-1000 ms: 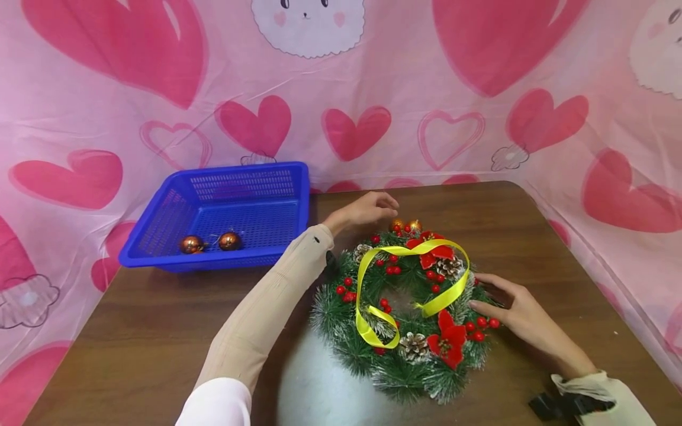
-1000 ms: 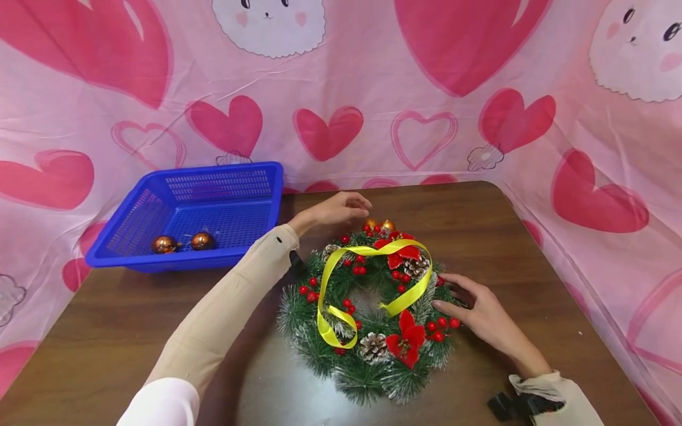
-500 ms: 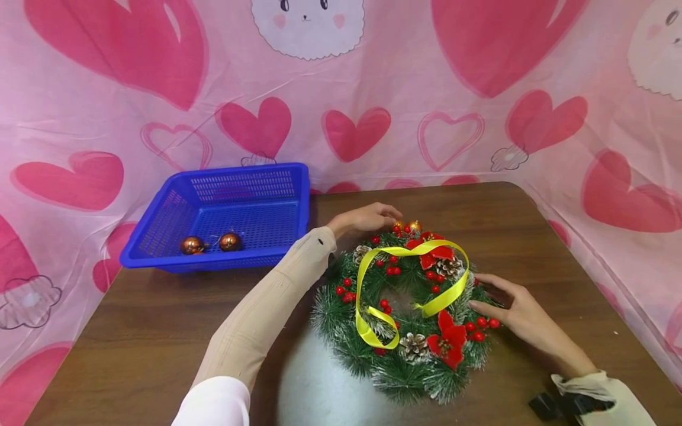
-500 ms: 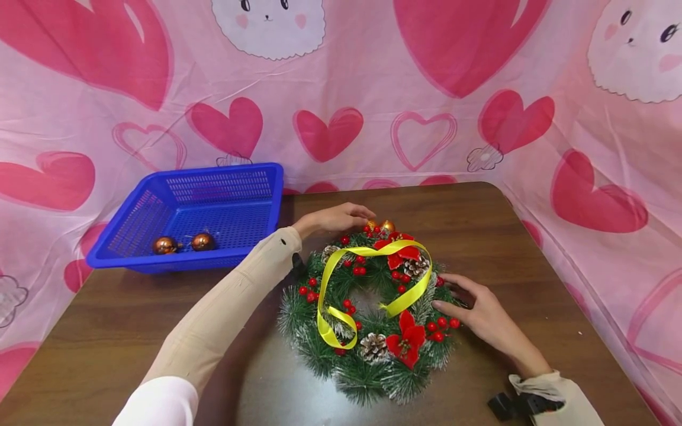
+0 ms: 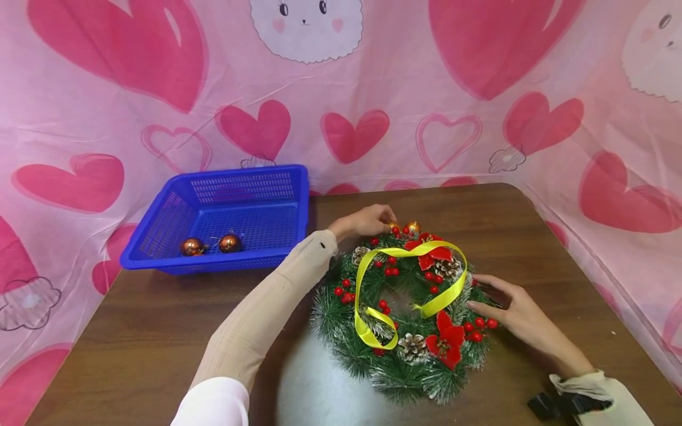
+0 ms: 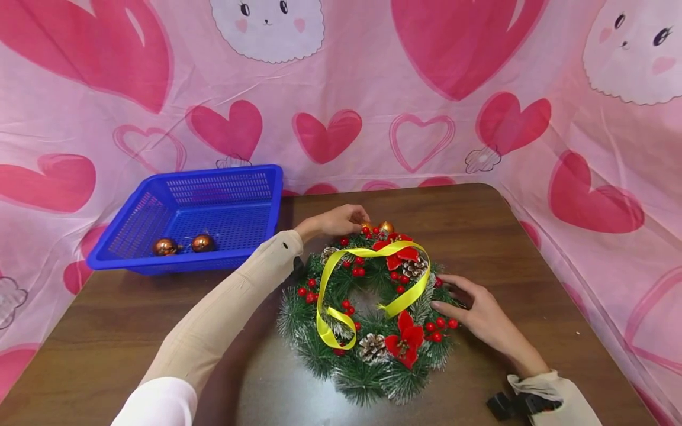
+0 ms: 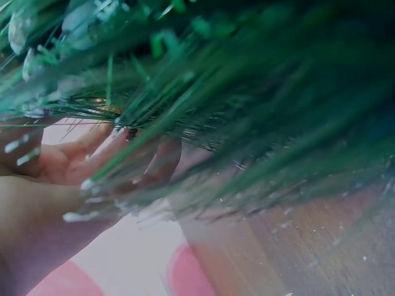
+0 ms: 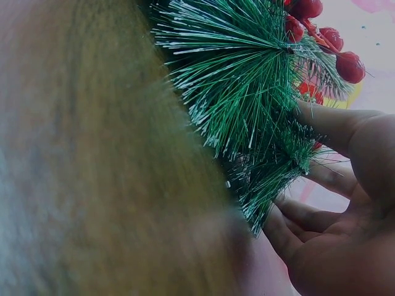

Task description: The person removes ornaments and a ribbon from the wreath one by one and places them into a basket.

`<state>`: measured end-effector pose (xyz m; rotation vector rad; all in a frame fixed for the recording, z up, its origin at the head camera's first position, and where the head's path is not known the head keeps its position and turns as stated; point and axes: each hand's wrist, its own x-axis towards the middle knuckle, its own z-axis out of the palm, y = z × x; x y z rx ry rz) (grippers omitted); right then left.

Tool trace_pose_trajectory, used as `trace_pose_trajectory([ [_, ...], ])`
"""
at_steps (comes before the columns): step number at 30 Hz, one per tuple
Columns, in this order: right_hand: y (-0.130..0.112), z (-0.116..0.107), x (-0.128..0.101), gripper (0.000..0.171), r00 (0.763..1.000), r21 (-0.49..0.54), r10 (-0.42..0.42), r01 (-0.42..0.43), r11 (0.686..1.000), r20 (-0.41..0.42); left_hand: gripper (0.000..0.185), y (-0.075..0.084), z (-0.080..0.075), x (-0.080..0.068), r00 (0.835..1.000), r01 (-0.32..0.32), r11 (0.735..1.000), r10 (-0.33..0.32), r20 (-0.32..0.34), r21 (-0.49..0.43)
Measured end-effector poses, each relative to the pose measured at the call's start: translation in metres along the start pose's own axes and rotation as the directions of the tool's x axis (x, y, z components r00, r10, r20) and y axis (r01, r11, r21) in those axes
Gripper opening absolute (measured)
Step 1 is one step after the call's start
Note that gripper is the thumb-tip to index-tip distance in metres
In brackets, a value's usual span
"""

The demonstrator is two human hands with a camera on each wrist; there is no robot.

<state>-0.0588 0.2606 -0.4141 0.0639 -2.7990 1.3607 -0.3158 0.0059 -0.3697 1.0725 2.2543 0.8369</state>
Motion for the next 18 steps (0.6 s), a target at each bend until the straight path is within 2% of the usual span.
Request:
trace_pose_trajectory([
  [8, 0.0, 0.001, 0.0, 0.053, 1.0, 0.004, 0.001, -0.001, 1.0, 0.003, 0.028, 0.003, -0.003, -0.004, 0.997, -0.003, 0.999, 0.006, -0.08, 0.038],
  [14, 0.001, 0.0, 0.0, 0.053, 1.0, -0.004, 0.001, -0.001, 1.0, -0.004, 0.027, 0.005, -0.009, -0.01, 0.984, -0.026, 1.0, 0.028, -0.176, 0.012],
  [18, 0.001, 0.0, 0.0, 0.053, 1.0, -0.003, 0.001, -0.001, 1.0, 0.0, 0.027, 0.003, -0.011, -0.012, 0.976, -0.051, 0.999, 0.048, -0.213, -0.008],
])
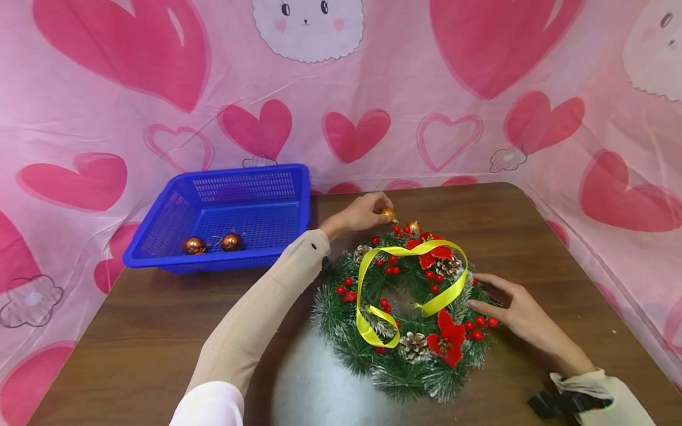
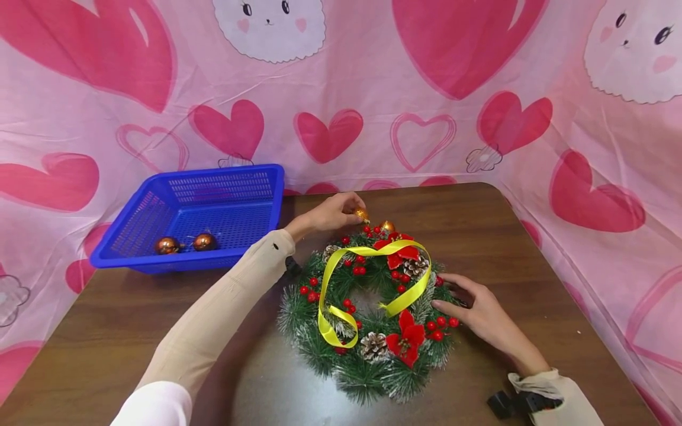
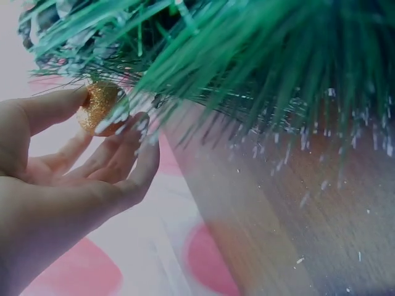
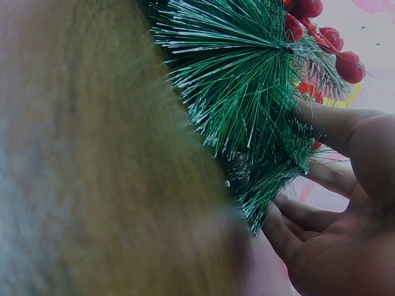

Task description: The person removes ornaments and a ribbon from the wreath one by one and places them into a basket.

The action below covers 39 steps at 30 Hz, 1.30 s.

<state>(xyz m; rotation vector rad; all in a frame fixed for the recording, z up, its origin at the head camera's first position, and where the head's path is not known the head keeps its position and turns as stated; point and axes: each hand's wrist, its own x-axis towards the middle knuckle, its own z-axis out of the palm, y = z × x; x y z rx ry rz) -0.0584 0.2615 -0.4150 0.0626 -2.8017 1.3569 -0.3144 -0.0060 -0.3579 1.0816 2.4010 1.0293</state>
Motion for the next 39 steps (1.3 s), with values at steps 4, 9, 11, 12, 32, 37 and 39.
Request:
trace_pose_trajectory([
  [4, 0.001, 0.0, 0.0, 0.053, 1.0, 0.001, -0.003, 0.003, 1.0, 0.002, 0.029, -0.001, -0.004, -0.003, 1.0, -0.003, 1.0, 0.003, -0.011, -0.028],
  [9, 0.002, 0.001, 0.001, 0.052, 1.0, -0.006, -0.017, 0.017, 1.0, -0.007, 0.031, -0.001, -0.008, -0.008, 1.0, -0.001, 0.999, 0.001, -0.008, -0.04],
  [11, 0.002, 0.001, 0.002, 0.052, 1.0, -0.008, -0.024, 0.024, 1.0, -0.006, 0.031, 0.0, -0.009, -0.01, 1.0, -0.001, 0.999, 0.001, -0.006, -0.042],
  [12, 0.002, 0.001, 0.002, 0.051, 1.0, -0.009, -0.026, 0.026, 1.0, -0.006, 0.031, 0.0, -0.009, -0.01, 1.0, -0.002, 0.999, 0.002, -0.006, -0.039],
  [32, 0.001, 0.0, 0.001, 0.054, 1.0, -0.024, -0.003, 0.003, 1.0, 0.002, 0.034, 0.006, -0.009, -0.021, 0.999, -0.029, 1.0, 0.029, -0.024, 0.006],
  [37, 0.001, -0.002, 0.001, 0.055, 1.0, -0.036, 0.014, -0.013, 0.999, 0.009, 0.034, 0.008, -0.01, -0.025, 0.999, -0.025, 1.0, 0.026, -0.026, 0.013],
  [39, 0.0, -0.002, 0.001, 0.056, 1.0, -0.037, 0.014, -0.013, 0.999, 0.01, 0.034, 0.008, -0.011, -0.026, 0.999, -0.031, 0.999, 0.031, -0.028, 0.018],
])
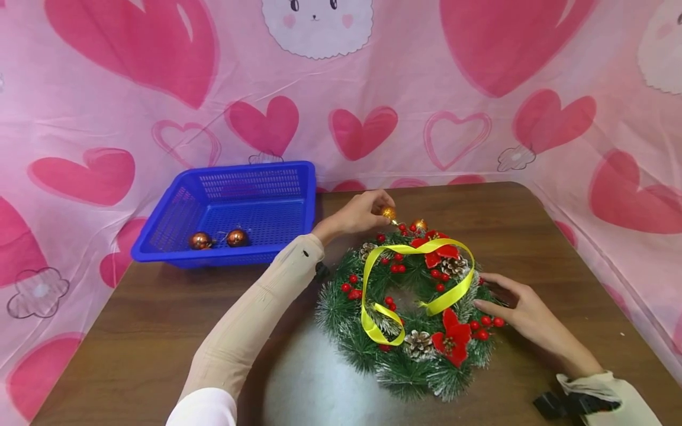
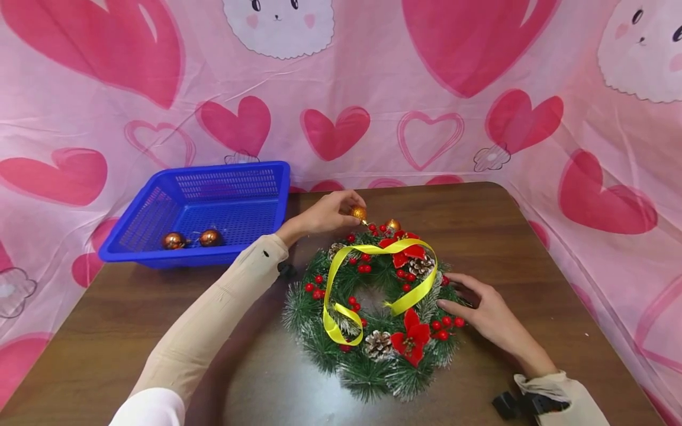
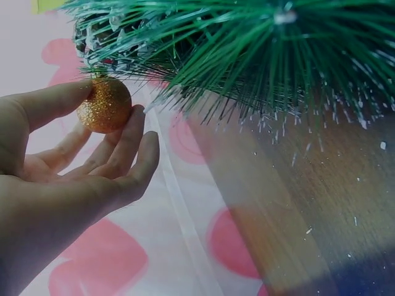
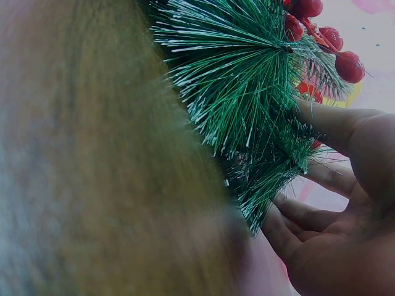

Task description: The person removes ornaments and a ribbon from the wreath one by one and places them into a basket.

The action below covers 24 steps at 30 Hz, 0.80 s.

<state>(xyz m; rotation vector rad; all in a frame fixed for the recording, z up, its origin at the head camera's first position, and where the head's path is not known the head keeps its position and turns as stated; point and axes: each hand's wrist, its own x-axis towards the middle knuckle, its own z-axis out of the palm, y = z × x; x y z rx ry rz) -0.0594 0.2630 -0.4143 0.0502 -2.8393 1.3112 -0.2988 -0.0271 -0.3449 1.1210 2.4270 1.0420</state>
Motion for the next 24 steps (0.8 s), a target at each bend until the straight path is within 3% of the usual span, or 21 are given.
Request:
trace_pose_trajectory([
  [9, -0.002, 0.0, 0.0, 0.056, 1.0, -0.005, 0.001, -0.001, 1.0, 0.002, 0.032, 0.001, -0.006, -0.007, 0.999, -0.02, 1.0, 0.02, -0.03, -0.001],
  [24, -0.001, 0.001, 0.0, 0.057, 1.0, -0.014, 0.007, -0.007, 1.0, -0.005, 0.032, -0.002, -0.018, -0.03, 0.99, -0.102, 0.99, 0.092, -0.105, -0.092],
])
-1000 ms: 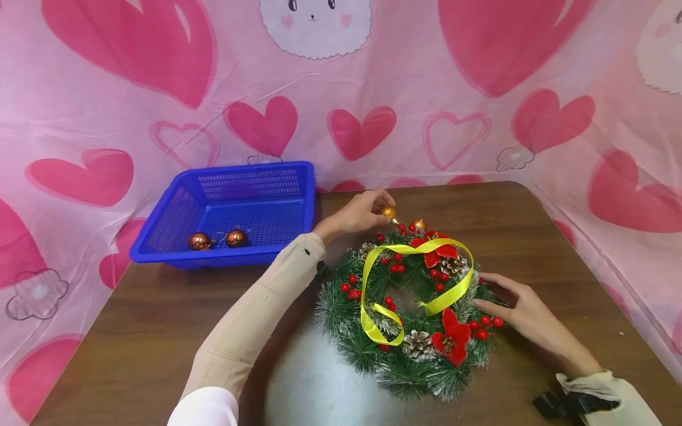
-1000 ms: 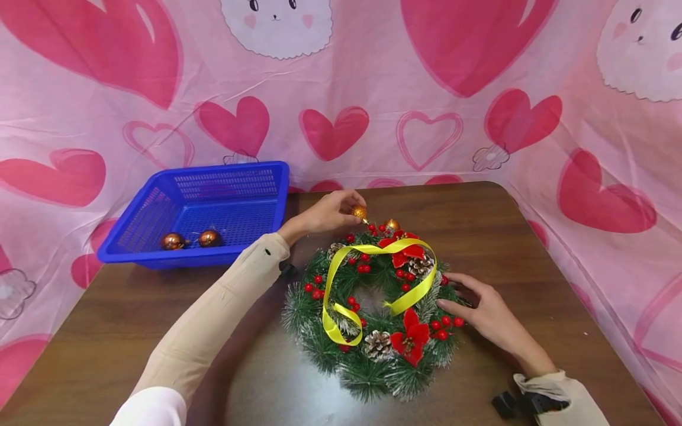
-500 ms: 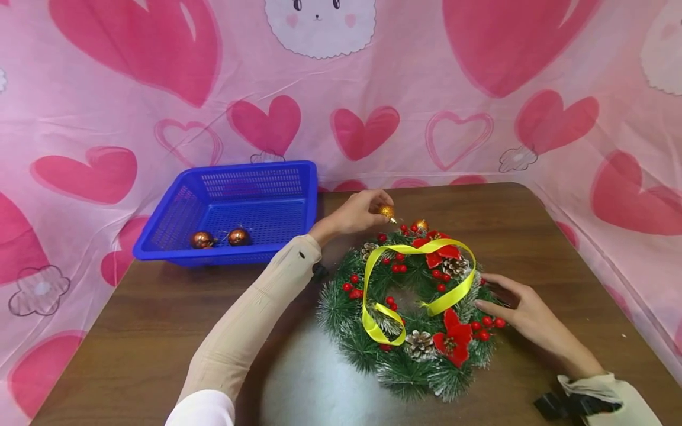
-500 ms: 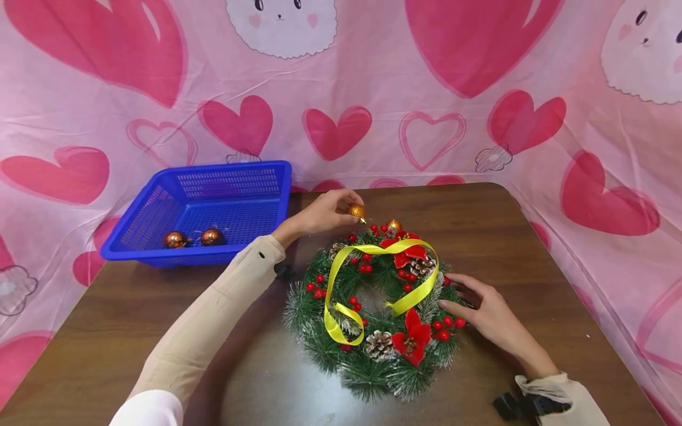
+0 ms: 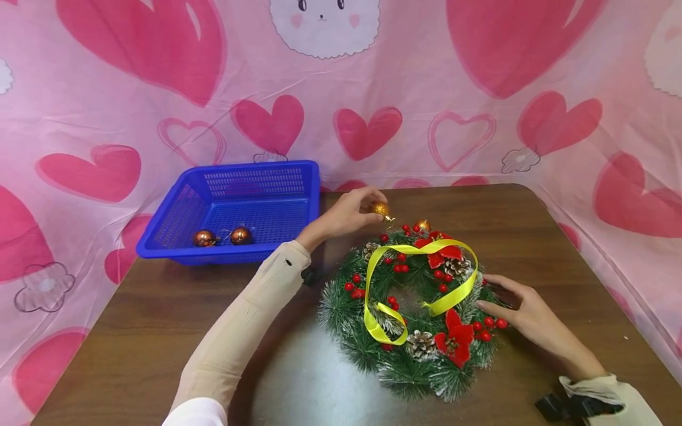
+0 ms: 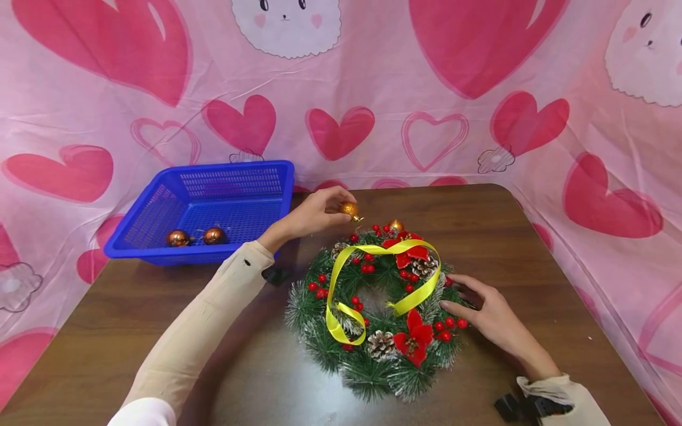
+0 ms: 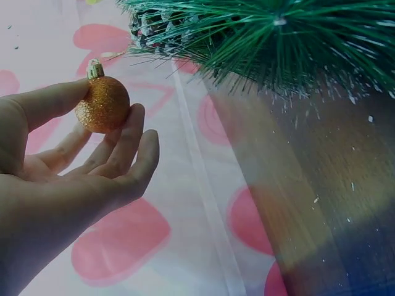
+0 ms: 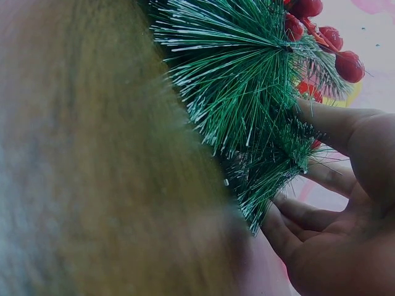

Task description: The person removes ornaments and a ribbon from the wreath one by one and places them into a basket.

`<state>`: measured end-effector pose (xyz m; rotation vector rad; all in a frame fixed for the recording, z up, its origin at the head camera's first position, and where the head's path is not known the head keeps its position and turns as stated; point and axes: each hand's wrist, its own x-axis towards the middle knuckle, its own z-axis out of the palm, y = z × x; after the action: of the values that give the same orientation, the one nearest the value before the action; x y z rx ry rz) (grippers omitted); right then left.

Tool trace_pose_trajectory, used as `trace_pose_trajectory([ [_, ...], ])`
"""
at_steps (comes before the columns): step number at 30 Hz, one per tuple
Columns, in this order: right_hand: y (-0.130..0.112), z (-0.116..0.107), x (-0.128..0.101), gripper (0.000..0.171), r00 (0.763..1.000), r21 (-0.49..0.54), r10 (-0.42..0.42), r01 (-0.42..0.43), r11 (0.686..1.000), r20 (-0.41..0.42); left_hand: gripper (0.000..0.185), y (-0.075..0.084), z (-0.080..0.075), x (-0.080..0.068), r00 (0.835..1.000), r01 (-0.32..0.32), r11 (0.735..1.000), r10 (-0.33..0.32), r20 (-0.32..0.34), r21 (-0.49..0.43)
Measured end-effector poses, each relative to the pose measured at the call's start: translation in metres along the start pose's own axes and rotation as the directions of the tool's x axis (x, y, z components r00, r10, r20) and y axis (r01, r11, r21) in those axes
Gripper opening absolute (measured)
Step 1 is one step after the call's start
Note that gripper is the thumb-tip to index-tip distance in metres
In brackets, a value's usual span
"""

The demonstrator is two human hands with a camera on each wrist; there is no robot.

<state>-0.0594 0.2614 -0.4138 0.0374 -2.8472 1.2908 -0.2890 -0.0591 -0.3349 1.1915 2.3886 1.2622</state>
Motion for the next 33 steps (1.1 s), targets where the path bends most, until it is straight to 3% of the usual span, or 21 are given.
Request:
trace_pose_trajectory([
  [8, -0.001, 0.001, 0.0, 0.056, 1.0, 0.006, -0.005, 0.005, 1.0, 0.0, 0.031, 0.001, -0.009, -0.019, 0.996, -0.033, 0.999, 0.029, -0.078, -0.043],
  [21, 0.001, 0.001, 0.001, 0.055, 1.0, -0.002, -0.014, 0.014, 1.0, -0.005, 0.031, 0.001, -0.016, -0.056, 0.978, -0.076, 0.997, 0.069, -0.196, -0.026],
  [33, 0.004, 0.001, 0.001, 0.055, 1.0, -0.022, -0.005, 0.005, 1.0, 0.001, 0.032, 0.008, -0.023, -0.078, 0.968, -0.069, 0.998, 0.068, -0.243, 0.002],
])
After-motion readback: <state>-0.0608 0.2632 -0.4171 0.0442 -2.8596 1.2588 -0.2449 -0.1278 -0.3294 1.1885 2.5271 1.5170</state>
